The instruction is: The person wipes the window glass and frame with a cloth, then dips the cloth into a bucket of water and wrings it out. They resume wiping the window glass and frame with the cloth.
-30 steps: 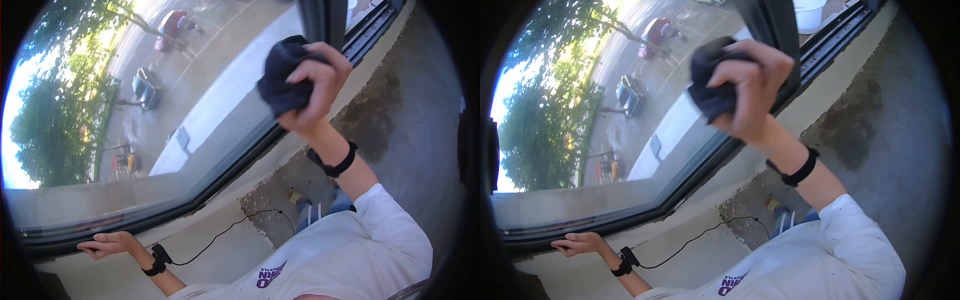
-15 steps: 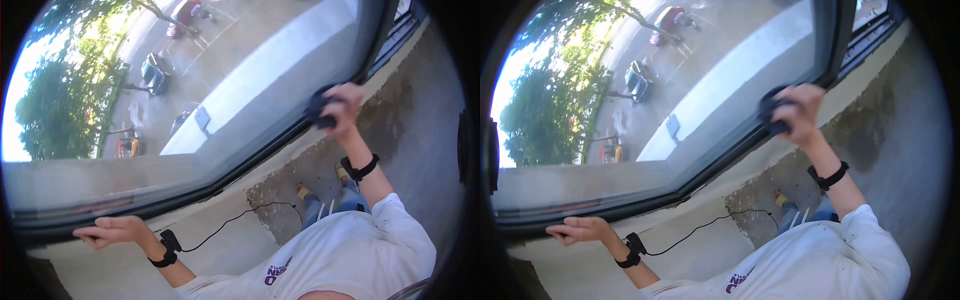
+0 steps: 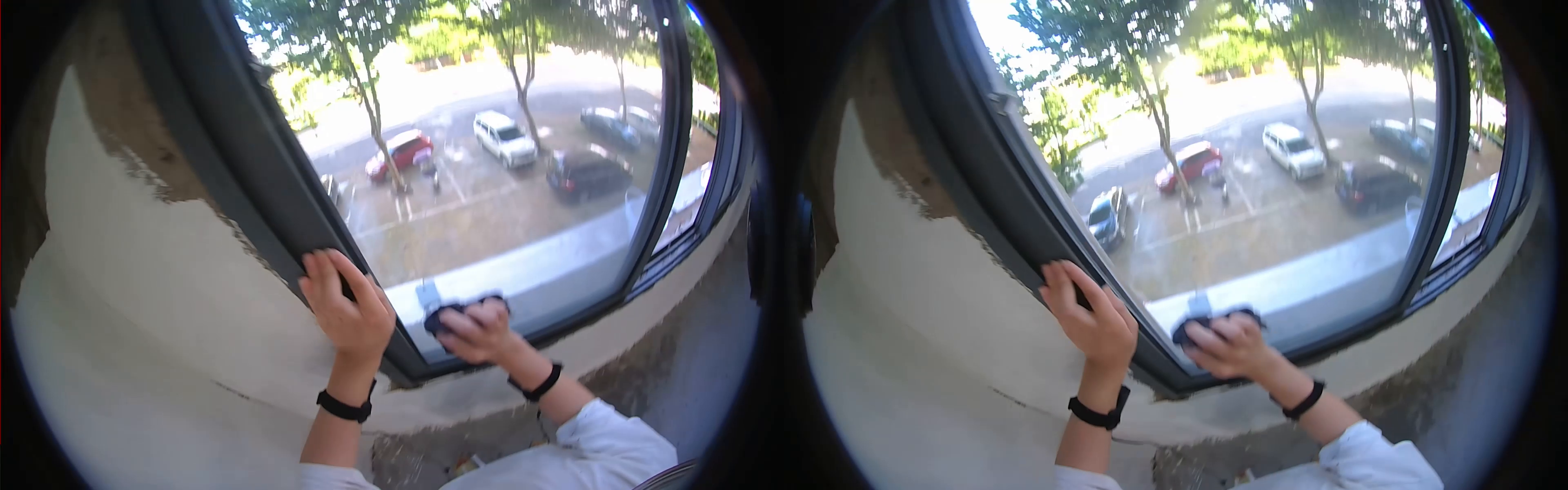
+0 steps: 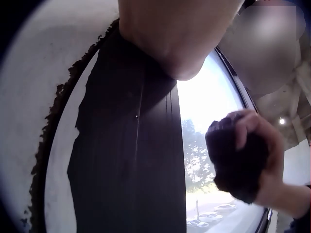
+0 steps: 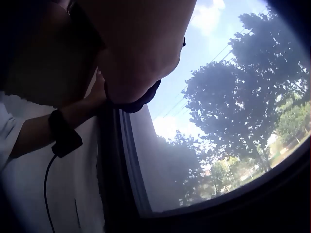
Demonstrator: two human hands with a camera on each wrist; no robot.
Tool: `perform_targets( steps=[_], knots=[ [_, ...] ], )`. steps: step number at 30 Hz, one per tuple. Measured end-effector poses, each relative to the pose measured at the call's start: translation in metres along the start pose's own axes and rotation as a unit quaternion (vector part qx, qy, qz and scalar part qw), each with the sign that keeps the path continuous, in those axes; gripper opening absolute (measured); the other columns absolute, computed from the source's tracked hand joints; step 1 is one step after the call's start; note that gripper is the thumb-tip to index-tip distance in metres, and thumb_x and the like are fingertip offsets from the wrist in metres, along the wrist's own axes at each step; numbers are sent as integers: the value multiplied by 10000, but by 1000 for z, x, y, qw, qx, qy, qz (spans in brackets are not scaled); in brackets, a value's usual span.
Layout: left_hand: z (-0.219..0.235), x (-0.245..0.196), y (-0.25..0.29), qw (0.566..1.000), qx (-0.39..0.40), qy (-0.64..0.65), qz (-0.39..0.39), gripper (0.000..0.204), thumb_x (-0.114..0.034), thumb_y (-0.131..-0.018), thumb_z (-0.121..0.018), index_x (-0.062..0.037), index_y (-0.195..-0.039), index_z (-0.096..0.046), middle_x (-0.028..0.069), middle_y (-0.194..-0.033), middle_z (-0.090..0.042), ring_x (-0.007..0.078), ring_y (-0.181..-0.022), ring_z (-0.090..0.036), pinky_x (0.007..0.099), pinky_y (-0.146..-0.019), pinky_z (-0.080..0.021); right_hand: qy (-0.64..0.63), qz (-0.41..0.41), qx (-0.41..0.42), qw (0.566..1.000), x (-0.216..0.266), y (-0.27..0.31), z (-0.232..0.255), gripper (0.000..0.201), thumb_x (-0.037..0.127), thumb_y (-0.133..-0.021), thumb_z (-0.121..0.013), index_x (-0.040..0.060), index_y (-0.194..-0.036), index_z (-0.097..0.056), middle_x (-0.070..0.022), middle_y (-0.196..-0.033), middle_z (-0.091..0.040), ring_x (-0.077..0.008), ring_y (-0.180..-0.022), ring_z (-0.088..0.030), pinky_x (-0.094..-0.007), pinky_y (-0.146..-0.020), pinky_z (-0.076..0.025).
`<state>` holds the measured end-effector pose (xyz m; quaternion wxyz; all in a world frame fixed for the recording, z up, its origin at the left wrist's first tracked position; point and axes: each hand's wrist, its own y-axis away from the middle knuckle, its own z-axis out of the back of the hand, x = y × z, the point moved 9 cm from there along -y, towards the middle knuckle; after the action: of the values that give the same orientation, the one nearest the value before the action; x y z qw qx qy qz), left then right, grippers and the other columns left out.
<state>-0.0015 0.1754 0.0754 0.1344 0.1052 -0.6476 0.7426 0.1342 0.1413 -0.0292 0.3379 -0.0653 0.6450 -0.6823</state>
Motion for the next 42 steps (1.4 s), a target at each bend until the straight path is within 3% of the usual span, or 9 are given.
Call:
perform_targets(
  steps=[6, 12, 17, 23, 29, 33, 37, 41, 42],
  knots=[
    [12, -1, -7, 998, -58, 14, -9, 392, -20, -953, -489, 182, -1278, -574, 321, -1310, -546, 464, -1246, -580, 547, -1068, -471, 92, -120, 34, 988, -98, 66, 73, 292, 196, -662, -834, 216, -778, -566, -36, -1005, -599, -262, -951, -550, -447, -819, -403],
    [16, 1, -9, 997, -76, 29, -6, 352, 25, -936, -496, 141, -1244, -620, 271, -1266, -587, 398, -1232, -610, 491, -1076, -487, 176, -144, -189, 955, -221, -226, 142, 323, 111, -696, -768, 92, -905, -522, -118, -965, -575, -339, -936, -548, -430, -899, -394],
    [14, 2, -6, 996, -63, 64, 15, 372, 23, -946, -496, 142, -1285, -591, 266, -1307, -567, 402, -1279, -572, 495, -1106, -457, 139, 13, -180, 974, -135, -380, 71, 302, 67, -669, -707, 200, -927, -624, -44, -1000, -633, -314, -948, -594, -438, -857, -462],
    [16, 2, -8, 996, -64, 58, 3, 375, 14, -944, -501, 140, -1285, -591, 267, -1317, -557, 399, -1279, -568, 497, -1113, -445, 28, 178, 77, 981, -90, -280, 45, 375, 136, -604, -804, 211, -932, -639, 2, -1142, -629, -240, -1022, -572, -416, -898, -455],
    [16, 1, -8, 996, -72, 50, 4, 365, -9, -950, -507, 114, -1277, -611, 243, -1306, -575, 374, -1242, -600, 478, -1112, -448, 215, -55, -198, 955, -232, -400, 123, 326, 185, -705, -792, 165, -984, -626, -57, -1011, -660, -334, -1003, -584, -420, -908, -457],
    [13, 3, -4, 996, -63, 55, 6, 360, -20, -955, -513, 115, -1274, -612, 246, -1302, -579, 376, -1245, -600, 477, -1105, -455, 151, 30, -231, 961, -171, -466, 69, 310, 92, -654, -707, 201, -942, -669, -14, -1012, -691, -319, -984, -601, -434, -909, -446],
    [16, 1, -7, 997, -57, 43, 13, 356, -24, -959, -510, 104, -1272, -620, 238, -1307, -581, 367, -1245, -603, 474, -1106, -450, 16, 167, -121, 978, -127, -432, 48, 340, 44, -599, -708, 183, -907, -664, 5, -1051, -702, -299, -1033, -596, -415, -949, -445],
    [16, -3, -10, 998, -52, 25, 17, 346, -24, -967, -489, 107, -1254, -631, 235, -1290, -587, 370, -1226, -615, 475, -1103, -454, 26, 168, -53, 984, -203, -396, 98, 334, 74, -617, -751, 216, -907, -668, 25, -1054, -687, -263, -1054, -580, -416, -947, -451],
    [16, -1, -7, 999, -43, 21, 19, 348, -24, -970, -485, 112, -1257, -627, 240, -1287, -586, 376, -1227, -612, 483, -1100, -456, 60, 135, -118, 982, -240, -394, 132, 313, 75, -655, -759, 225, -915, -670, 24, -1062, -694, -275, -1047, -593, -422, -950, -451]
  ],
)
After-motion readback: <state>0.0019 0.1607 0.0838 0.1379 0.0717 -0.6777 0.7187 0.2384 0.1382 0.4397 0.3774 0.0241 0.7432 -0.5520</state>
